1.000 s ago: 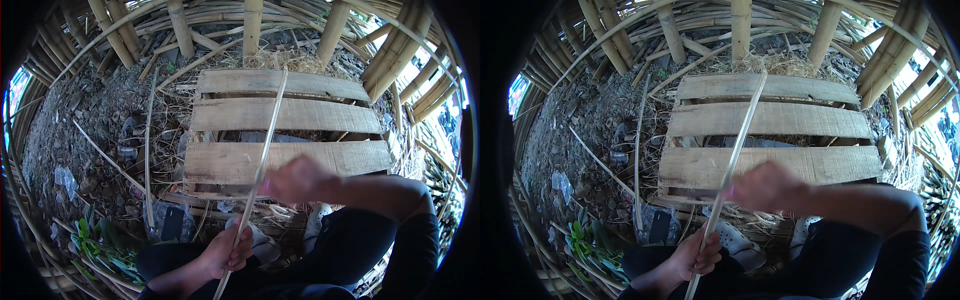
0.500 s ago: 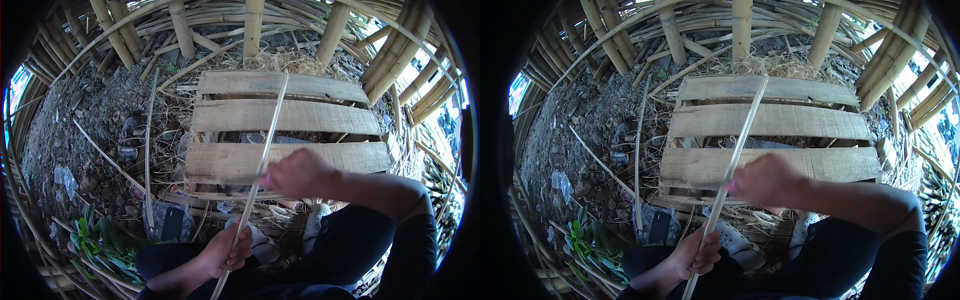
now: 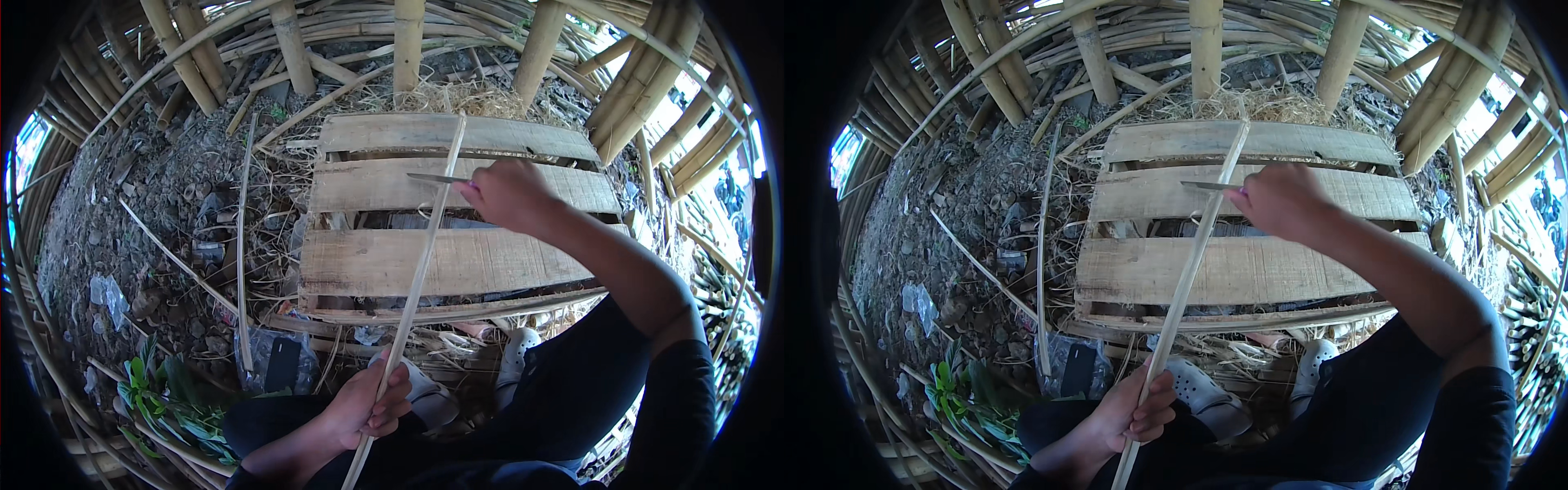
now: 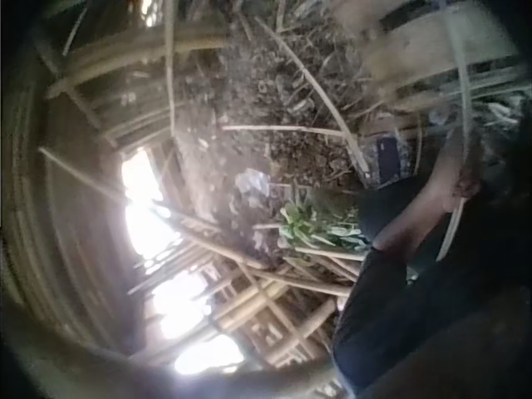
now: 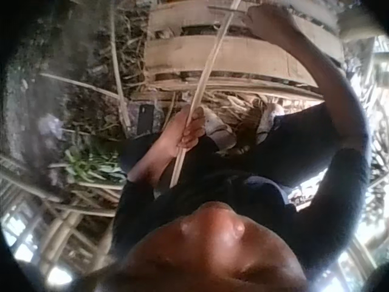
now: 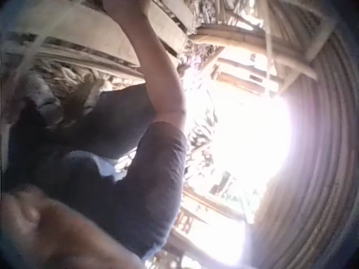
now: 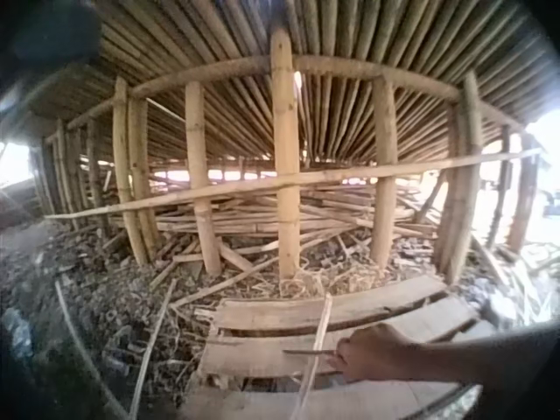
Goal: The person holds a long bamboo strip and scrapes along its surface using a knife.
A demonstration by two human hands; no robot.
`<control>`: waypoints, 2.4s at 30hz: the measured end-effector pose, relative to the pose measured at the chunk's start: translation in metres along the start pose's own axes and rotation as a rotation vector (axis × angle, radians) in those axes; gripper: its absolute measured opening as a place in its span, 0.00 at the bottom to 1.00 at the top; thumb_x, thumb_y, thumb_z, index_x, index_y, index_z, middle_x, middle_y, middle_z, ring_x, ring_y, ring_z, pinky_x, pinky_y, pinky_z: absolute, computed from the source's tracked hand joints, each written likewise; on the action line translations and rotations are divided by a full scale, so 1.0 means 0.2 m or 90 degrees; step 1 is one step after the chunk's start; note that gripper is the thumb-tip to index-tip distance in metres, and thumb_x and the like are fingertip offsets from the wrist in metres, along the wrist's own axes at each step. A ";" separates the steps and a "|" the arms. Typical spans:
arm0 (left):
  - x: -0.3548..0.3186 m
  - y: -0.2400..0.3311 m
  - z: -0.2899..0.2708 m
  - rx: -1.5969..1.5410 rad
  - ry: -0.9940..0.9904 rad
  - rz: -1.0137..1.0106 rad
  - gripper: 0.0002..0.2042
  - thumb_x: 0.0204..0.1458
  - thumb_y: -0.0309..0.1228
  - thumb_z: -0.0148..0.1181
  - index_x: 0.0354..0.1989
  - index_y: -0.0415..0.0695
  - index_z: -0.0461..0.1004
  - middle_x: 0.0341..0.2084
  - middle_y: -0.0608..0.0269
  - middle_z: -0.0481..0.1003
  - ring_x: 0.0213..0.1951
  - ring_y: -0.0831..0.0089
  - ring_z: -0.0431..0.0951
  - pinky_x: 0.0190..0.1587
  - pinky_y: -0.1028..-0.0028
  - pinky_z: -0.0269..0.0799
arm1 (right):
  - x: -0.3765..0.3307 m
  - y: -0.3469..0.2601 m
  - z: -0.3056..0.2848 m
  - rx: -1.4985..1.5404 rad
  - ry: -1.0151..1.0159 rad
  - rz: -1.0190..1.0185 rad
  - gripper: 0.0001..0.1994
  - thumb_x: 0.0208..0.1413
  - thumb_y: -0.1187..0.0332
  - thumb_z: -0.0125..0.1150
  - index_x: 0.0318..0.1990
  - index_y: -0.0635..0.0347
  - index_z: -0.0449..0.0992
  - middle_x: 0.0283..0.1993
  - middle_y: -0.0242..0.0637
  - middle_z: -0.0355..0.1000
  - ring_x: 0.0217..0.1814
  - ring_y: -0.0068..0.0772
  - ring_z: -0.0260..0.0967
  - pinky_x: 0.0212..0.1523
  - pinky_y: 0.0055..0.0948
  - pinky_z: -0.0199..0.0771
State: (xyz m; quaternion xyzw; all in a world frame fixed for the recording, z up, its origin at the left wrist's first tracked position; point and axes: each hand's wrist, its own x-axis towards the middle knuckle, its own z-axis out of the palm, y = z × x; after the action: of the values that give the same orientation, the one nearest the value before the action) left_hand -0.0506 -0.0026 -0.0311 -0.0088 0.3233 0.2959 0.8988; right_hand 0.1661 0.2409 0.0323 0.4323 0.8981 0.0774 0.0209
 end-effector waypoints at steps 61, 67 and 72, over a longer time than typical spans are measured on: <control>0.02 -0.04 -0.03 -0.072 -0.007 -0.067 0.25 0.66 0.50 0.29 0.18 0.52 0.57 0.06 0.74 0.51 0.08 0.82 0.49 0.10 0.81 0.45 | -0.34 -0.52 -0.04 0.198 -0.092 -0.079 0.24 0.60 0.60 0.44 0.12 0.58 0.69 0.08 0.37 0.64 0.09 0.41 0.65 0.20 0.42 0.74; 0.02 -0.02 -0.02 -0.045 0.000 -0.058 0.25 0.66 0.51 0.28 0.18 0.52 0.57 0.07 0.74 0.51 0.09 0.82 0.47 0.10 0.81 0.44 | -0.32 -0.56 -0.11 0.164 -0.193 -0.037 0.22 0.60 0.60 0.44 0.14 0.59 0.69 0.09 0.37 0.65 0.09 0.39 0.65 0.16 0.39 0.72; 0.04 0.01 -0.03 -0.026 0.019 -0.050 0.26 0.65 0.54 0.29 0.19 0.52 0.57 0.08 0.74 0.51 0.09 0.82 0.47 0.11 0.81 0.44 | -0.25 -0.49 -0.01 0.184 -0.067 -0.032 0.26 0.61 0.56 0.43 0.11 0.57 0.67 0.09 0.37 0.64 0.08 0.40 0.64 0.17 0.41 0.73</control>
State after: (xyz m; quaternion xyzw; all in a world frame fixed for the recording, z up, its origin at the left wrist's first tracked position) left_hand -0.0512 0.0020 -0.0397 -0.0444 0.3301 0.2672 0.9042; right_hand 0.1214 0.1411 0.0183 0.4117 0.9081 -0.0763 0.0075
